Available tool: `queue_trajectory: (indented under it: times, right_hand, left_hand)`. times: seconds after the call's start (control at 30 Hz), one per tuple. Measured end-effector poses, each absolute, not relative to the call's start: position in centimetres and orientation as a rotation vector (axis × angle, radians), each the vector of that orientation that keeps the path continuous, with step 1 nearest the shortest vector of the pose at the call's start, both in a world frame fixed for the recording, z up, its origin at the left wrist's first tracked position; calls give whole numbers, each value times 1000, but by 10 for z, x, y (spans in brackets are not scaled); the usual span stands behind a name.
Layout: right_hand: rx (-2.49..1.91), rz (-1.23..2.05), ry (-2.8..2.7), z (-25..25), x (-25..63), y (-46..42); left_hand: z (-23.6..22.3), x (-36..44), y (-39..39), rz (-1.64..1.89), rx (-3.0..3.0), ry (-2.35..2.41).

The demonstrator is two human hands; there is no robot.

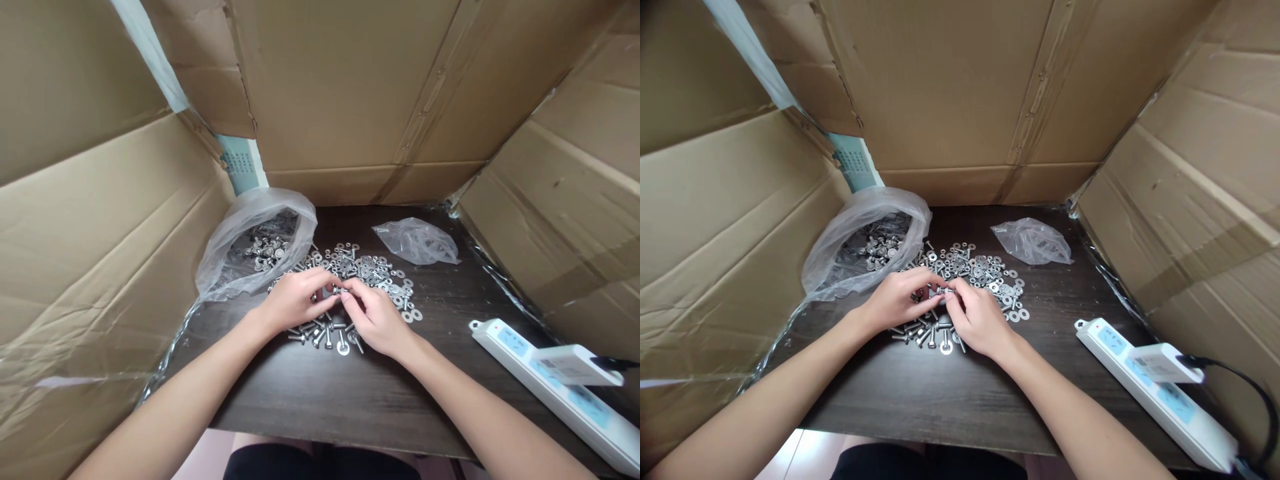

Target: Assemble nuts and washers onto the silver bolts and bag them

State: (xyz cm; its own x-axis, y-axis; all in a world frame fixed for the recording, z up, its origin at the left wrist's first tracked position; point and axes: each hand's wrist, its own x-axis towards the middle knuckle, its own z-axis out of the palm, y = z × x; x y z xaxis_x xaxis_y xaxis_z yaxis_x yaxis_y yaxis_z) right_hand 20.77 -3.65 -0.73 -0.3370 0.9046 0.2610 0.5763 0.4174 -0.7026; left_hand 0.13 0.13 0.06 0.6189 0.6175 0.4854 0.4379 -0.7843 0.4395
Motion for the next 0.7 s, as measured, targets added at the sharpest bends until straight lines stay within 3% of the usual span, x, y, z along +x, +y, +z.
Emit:
queue_trajectory:
  times: [0.7]
  right_hand:
    - [-1264, 665, -2019, -5, 208, -37]
  left_hand:
    - [1, 1, 1, 904, 2580, 865]
